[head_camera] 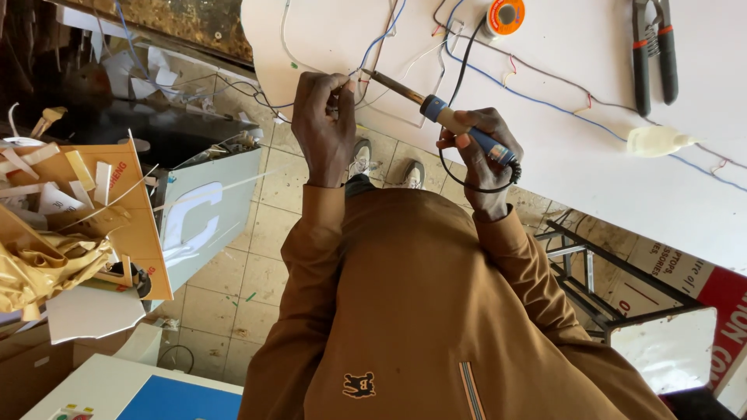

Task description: Soldering electrical wires onto a sign board using a soldering iron.

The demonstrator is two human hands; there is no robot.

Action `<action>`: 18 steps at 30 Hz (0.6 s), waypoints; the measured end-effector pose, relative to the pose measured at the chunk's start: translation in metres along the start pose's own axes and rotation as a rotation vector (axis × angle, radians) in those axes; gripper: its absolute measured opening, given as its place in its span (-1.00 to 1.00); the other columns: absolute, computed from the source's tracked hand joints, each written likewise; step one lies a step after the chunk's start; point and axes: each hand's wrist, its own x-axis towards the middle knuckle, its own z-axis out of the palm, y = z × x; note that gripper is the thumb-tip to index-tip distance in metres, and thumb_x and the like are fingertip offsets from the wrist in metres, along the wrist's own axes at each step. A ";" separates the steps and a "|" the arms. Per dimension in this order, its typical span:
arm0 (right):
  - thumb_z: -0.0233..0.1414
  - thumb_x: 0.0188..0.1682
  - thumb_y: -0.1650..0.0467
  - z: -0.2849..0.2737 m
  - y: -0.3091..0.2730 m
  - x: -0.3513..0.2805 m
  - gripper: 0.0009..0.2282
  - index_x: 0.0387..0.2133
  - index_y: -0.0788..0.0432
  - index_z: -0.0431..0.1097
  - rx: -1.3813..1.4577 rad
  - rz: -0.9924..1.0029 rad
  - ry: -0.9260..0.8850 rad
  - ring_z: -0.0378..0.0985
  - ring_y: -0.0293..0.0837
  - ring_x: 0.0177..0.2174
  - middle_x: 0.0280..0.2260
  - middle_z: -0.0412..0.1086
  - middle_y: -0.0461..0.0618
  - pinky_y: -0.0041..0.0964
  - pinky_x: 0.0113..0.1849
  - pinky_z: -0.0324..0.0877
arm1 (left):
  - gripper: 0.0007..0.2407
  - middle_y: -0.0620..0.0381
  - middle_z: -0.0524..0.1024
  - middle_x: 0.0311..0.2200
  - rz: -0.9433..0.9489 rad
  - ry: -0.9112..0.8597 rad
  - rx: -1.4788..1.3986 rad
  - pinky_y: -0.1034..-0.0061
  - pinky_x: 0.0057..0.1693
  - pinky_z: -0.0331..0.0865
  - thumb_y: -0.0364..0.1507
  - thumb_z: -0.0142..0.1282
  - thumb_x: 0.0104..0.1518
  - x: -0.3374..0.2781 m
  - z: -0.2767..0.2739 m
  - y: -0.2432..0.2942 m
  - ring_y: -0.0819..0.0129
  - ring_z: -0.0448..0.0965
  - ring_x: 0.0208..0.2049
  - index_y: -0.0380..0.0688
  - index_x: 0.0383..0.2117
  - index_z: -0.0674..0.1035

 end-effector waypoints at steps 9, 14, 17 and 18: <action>0.17 0.27 0.28 0.001 0.003 0.002 -0.68 0.01 0.38 0.48 -0.002 0.019 0.005 0.69 0.15 -0.27 -0.19 0.38 0.24 -0.11 -0.21 0.75 | -0.93 0.09 0.52 -0.24 0.016 -0.007 -0.017 0.40 -0.15 0.50 -0.53 0.17 0.43 -0.001 0.002 -0.005 0.27 0.54 -0.33 -0.23 -0.21 0.67; 0.17 0.27 0.27 0.000 0.004 0.002 -0.67 0.01 0.37 0.48 0.004 0.045 0.006 0.69 0.13 -0.25 -0.19 0.39 0.22 -0.13 -0.20 0.76 | -0.94 0.10 0.53 -0.24 0.004 -0.001 0.008 0.40 -0.16 0.51 -0.54 0.19 0.41 -0.002 0.003 -0.007 0.27 0.55 -0.34 -0.19 -0.24 0.67; 0.17 0.28 0.28 -0.001 0.004 0.002 -0.70 0.01 0.35 0.48 0.018 0.027 -0.003 0.69 0.14 -0.25 -0.17 0.39 0.23 -0.09 -0.18 0.77 | -0.95 0.12 0.53 -0.25 0.004 0.010 0.015 0.42 -0.16 0.49 -0.55 0.21 0.40 -0.001 0.004 -0.007 0.29 0.55 -0.34 -0.19 -0.24 0.67; 0.17 0.28 0.29 -0.002 0.004 0.002 -0.71 0.02 0.34 0.48 0.018 0.020 -0.002 0.69 0.17 -0.26 -0.18 0.37 0.22 -0.09 -0.19 0.77 | -0.95 0.11 0.53 -0.25 0.028 0.009 0.017 0.38 -0.16 0.50 -0.54 0.21 0.42 -0.001 0.003 -0.007 0.26 0.55 -0.34 -0.19 -0.23 0.67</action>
